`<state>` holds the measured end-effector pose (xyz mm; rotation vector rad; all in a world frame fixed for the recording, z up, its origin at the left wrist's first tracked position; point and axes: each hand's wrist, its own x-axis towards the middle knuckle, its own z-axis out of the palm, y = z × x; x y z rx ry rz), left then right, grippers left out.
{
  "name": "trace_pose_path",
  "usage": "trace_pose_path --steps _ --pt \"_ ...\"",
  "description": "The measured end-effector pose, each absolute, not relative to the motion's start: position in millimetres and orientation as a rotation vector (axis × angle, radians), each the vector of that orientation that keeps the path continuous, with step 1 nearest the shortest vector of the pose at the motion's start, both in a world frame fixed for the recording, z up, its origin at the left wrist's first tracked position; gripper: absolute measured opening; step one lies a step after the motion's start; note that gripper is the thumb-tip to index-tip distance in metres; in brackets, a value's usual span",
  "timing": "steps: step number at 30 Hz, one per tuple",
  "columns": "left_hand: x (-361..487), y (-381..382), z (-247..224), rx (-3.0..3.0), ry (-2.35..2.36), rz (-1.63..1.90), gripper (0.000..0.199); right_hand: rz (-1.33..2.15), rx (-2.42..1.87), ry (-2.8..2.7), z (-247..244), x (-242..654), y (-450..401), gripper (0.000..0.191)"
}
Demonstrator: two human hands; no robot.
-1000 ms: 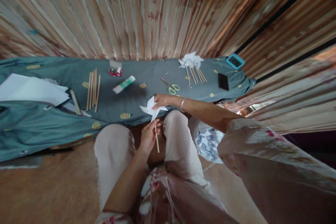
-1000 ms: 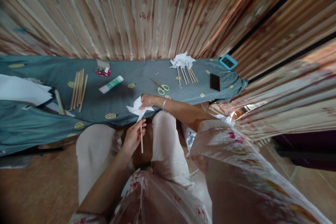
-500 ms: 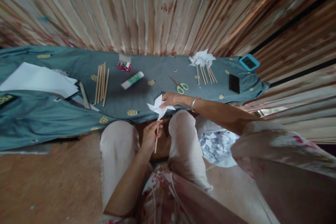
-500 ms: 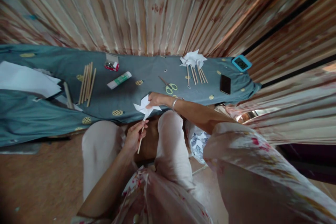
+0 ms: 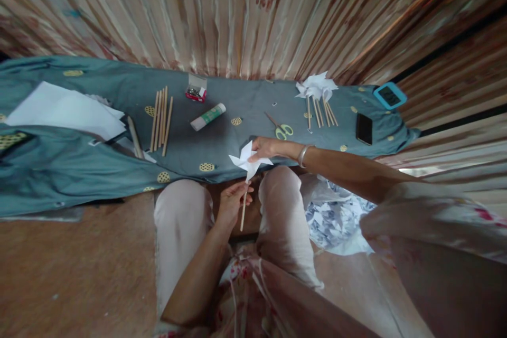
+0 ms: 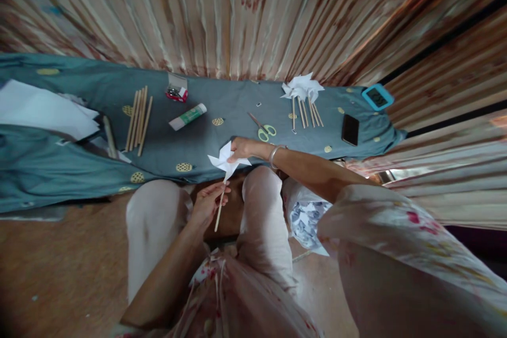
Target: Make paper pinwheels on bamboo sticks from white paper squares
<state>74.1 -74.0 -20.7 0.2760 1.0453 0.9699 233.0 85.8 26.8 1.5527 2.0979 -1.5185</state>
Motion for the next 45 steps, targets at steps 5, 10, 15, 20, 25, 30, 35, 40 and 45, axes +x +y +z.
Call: trace_pose_path --steps 5,10,15,20,25,30,35,40,45 --pt "83.4 -76.3 -18.5 0.211 1.011 0.941 0.038 -1.575 1.624 2.054 22.4 234.1 84.8 0.029" --pt "93.1 -76.4 -21.9 0.164 0.971 0.936 0.034 -1.629 1.674 1.998 16.7 235.3 84.2 0.026" --pt "99.0 -77.5 -24.2 0.158 0.951 0.969 0.036 -1.689 1.672 1.972 15.7 231.7 82.4 0.016" --pt "96.8 -79.2 -21.1 0.178 0.994 1.004 0.031 -1.607 1.671 2.054 22.1 229.6 79.4 0.021" --pt "90.2 -81.0 -17.9 0.213 1.041 1.022 0.028 -1.678 1.696 2.119 23.5 233.2 72.2 0.036" --pt "84.6 -82.2 -11.5 0.241 1.034 1.044 0.024 -1.816 1.776 2.082 27.2 237.6 62.5 0.048" --pt "82.6 -80.9 0.5 0.246 1.049 1.048 0.02 -2.111 1.903 2.021 37.4 241.3 51.1 0.055" --pt "80.9 -73.2 17.1 0.257 1.051 1.07 0.014 -2.467 2.149 1.84 39.0 236.5 51.2 0.048" --pt "78.5 -59.3 33.9 0.298 1.022 1.109 0.017 -2.83 2.258 1.619 32.4 229.8 51.1 0.039"
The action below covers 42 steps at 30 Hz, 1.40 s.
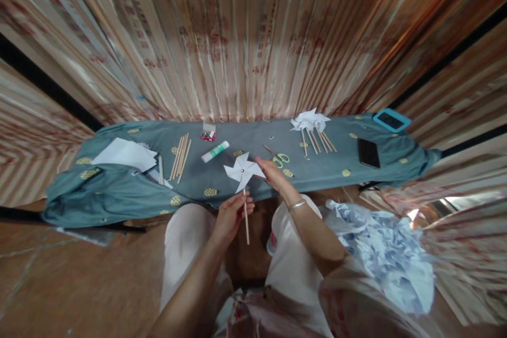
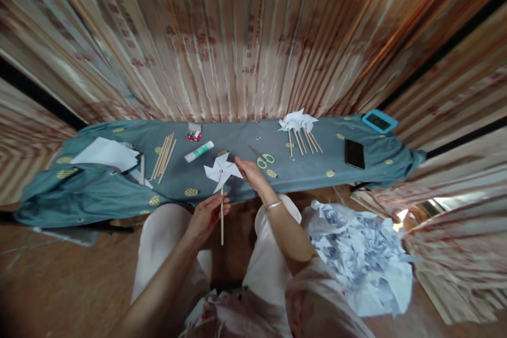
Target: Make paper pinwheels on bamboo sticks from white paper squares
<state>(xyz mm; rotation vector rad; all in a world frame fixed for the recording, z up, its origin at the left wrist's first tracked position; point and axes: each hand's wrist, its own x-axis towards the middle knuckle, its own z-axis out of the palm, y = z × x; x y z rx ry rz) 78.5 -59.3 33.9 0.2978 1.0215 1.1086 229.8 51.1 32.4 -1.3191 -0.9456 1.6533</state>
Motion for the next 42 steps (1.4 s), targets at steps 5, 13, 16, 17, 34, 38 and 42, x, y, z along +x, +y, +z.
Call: trace_pose_path --steps 5,13,16,17,34,38,42 --pt "78.5 -31.6 50.7 0.357 1.003 1.111 0.014 1.649 -1.195 -0.873 20.6 229.4 49.4 0.042" --pt "78.9 36.4 64.2 0.403 0.977 1.219 0.007 1.609 -1.072 -0.855 3.2 212.9 59.3 0.062" --pt "74.1 52.5 55.1 0.406 0.979 1.265 0.009 1.617 -1.099 -0.913 -0.1 203.5 64.6 0.065" --pt "71.8 56.0 51.1 0.401 0.983 1.283 0.012 1.617 -1.11 -0.946 -0.6 201.1 65.7 0.065" --pt "69.2 89.3 31.4 0.498 1.053 1.379 0.032 1.47 -1.141 -1.569 -0.3 179.8 60.0 0.047" --pt "67.8 86.9 26.5 0.549 1.056 1.387 0.039 1.454 -1.148 -1.525 -0.7 180.4 63.1 0.047" --pt "64.7 84.5 18.7 0.61 1.131 1.38 0.037 1.431 -1.181 -1.489 3.7 183.9 64.5 0.049"
